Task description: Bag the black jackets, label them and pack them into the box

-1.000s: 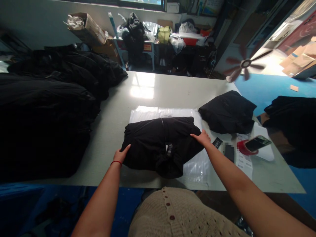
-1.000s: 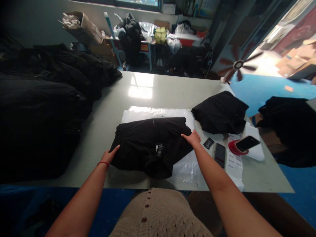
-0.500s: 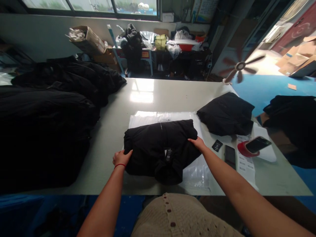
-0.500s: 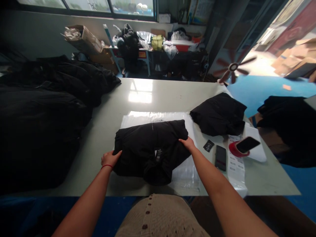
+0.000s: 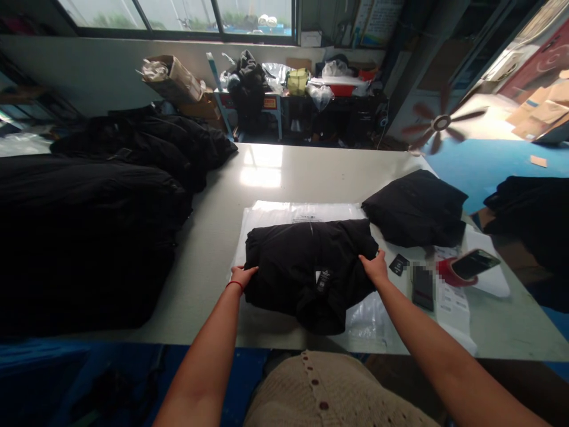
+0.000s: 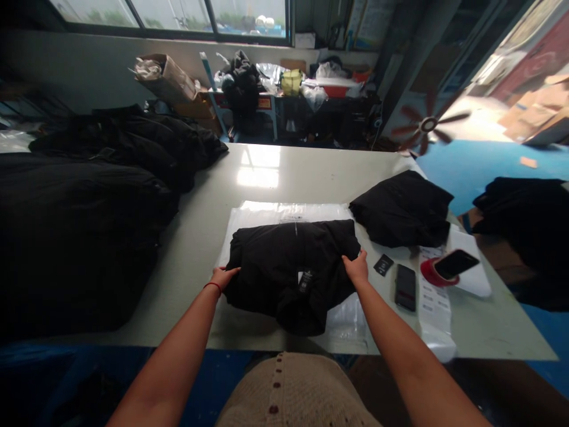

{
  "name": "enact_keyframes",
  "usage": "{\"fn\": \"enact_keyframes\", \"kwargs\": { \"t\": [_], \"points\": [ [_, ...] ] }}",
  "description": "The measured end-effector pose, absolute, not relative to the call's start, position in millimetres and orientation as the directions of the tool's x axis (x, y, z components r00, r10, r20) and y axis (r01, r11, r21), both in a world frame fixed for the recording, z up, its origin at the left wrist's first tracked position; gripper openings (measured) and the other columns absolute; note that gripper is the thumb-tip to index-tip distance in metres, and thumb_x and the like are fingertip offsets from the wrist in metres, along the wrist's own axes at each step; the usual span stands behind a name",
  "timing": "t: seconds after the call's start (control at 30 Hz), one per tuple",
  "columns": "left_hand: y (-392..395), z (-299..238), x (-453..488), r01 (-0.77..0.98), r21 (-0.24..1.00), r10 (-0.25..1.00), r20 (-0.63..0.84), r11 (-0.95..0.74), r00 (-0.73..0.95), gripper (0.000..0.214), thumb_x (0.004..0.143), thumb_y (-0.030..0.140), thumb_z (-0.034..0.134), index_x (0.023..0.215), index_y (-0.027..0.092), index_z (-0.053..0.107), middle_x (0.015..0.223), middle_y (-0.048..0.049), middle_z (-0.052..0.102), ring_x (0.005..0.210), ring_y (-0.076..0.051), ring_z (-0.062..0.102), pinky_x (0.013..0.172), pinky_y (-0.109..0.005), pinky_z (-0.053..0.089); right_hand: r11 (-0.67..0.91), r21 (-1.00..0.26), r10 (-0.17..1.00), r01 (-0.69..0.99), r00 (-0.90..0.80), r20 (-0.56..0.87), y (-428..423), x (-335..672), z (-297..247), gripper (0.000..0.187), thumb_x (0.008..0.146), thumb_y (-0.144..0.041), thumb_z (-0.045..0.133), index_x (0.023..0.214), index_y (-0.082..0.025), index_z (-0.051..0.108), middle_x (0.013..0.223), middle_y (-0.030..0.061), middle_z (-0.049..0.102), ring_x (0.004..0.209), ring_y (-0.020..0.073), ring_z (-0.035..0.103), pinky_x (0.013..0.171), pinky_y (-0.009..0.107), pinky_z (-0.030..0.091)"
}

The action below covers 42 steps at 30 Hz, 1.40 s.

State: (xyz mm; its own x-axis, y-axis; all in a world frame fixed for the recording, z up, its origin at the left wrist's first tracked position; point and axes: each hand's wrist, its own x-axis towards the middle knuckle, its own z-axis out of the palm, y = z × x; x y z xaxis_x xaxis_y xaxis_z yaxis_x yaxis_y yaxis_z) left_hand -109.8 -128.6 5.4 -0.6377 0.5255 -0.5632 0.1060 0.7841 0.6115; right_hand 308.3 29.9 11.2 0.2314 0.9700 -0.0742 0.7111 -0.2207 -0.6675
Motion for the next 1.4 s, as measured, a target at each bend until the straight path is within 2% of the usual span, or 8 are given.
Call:
{"fn": "enact_keyframes", "kwargs": {
  "t": [0.17,0.33,0.5,0.67,0.9,1.13,1.27,1.4],
  "points": [
    [-98.3,26.1,-83.3,-0.135,0.808,0.645,-0.548,0.574,-0.533,0.029,0.066,0.033,0.074,0.088,0.014,0.067,0.094,-0.0131,0.074,0.084,-0.024,0.070,0.079,-0.035,0.056,-0.022,-0.640,0.999,0.768,0.044,0.018,14.1,259.3,45.5,0.078,0.081,-0.028,0.059,0.152,-0.026,0.026,0.131,0.0088,0.061,0.111,0.0289,0.062,0.092,0.039,0.050],
    [-44.7,62.5,-22.3,0.074,0.938,0.793,-0.242,0.338,-0.560,0.035,0.066,0.028,0.075,0.097,0.016,0.066,0.098,-0.0091,0.072,0.094,-0.024,0.067,0.091,-0.039,0.052,0.145,-0.758,0.986,0.636,-0.158,0.056,2.8,189.9,67.3,0.058,0.083,-0.026,0.055,0.140,-0.030,0.047,0.123,0.0026,0.066,0.114,0.0237,0.060,0.098,0.036,0.047],
    [-36.8,73.4,30.2,0.510,0.845,0.910,0.073,0.161,-0.409,0.042,0.071,0.026,0.069,0.112,0.017,0.065,0.130,-0.0147,0.057,0.128,-0.032,0.047,0.112,-0.048,0.034,0.012,-0.900,0.988,0.436,-0.146,-0.058,15.4,155.3,72.7,0.040,0.090,-0.044,0.046,0.122,-0.024,0.059,0.116,0.0045,0.069,0.109,0.0217,0.062,0.097,0.037,0.048],
    [-56.4,68.2,62.4,0.666,0.746,0.995,0.072,-0.012,-0.062,0.064,0.074,0.025,0.066,0.136,0.019,0.049,0.145,-0.0143,0.047,0.138,-0.031,0.036,0.117,-0.057,0.017,-0.120,-0.923,0.979,0.364,-0.111,-0.171,29.9,161.4,61.0,0.046,0.074,-0.047,0.066,0.112,-0.020,0.059,0.101,0.0066,0.072,0.092,0.0216,0.067,0.085,0.035,0.052],
    [-73.3,47.6,25.4,0.591,0.806,0.962,0.188,-0.036,-0.199,0.028,0.090,0.030,0.047,0.108,0.020,0.067,0.108,-0.0079,0.069,0.105,-0.020,0.061,0.099,-0.037,0.046,-0.205,-0.931,0.977,0.301,0.125,-0.174,35.8,203.1,49.0,0.037,0.059,-0.042,0.069,0.087,-0.018,0.063,0.078,0.0021,0.070,0.076,0.0224,0.065,0.073,0.034,0.051],
    [-108.3,-5.7,-45.5,0.894,0.438,0.985,-0.174,0.091,-0.015,0.034,0.079,0.021,0.061,0.113,0.020,0.067,0.125,-0.0095,0.062,0.122,-0.026,0.051,0.108,-0.040,0.036,-0.102,-0.938,0.971,0.333,0.240,-0.020,31.3,264.3,85.9,0.041,0.057,-0.042,0.072,0.090,-0.018,0.066,0.079,0.0032,0.070,0.075,0.0220,0.062,0.073,0.034,0.049],
    [-108.9,-21.3,-42.6,0.917,0.399,0.949,-0.288,-0.003,0.129,0.059,0.071,0.031,0.073,0.128,0.028,0.059,0.144,-0.0087,0.045,0.135,-0.029,0.036,0.112,-0.042,0.031,-0.079,-0.893,0.959,0.443,0.280,0.054,18.4,293.0,105.0,0.042,0.057,-0.044,0.073,0.090,-0.018,0.068,0.078,0.0028,0.069,0.075,0.0222,0.060,0.076,0.037,0.047],
    [-98.3,-23.8,-33.2,0.928,0.372,0.952,-0.287,0.011,0.104,0.038,0.073,0.035,0.072,0.111,0.031,0.068,0.133,-0.0071,0.052,0.129,-0.030,0.041,0.107,-0.044,0.034,-0.076,-0.891,0.956,0.448,0.287,0.063,-1.7,303.5,112.6,0.043,0.059,-0.047,0.073,0.090,-0.017,0.068,0.079,0.0033,0.069,0.076,0.0223,0.060,0.076,0.037,0.047]
  ]
}}
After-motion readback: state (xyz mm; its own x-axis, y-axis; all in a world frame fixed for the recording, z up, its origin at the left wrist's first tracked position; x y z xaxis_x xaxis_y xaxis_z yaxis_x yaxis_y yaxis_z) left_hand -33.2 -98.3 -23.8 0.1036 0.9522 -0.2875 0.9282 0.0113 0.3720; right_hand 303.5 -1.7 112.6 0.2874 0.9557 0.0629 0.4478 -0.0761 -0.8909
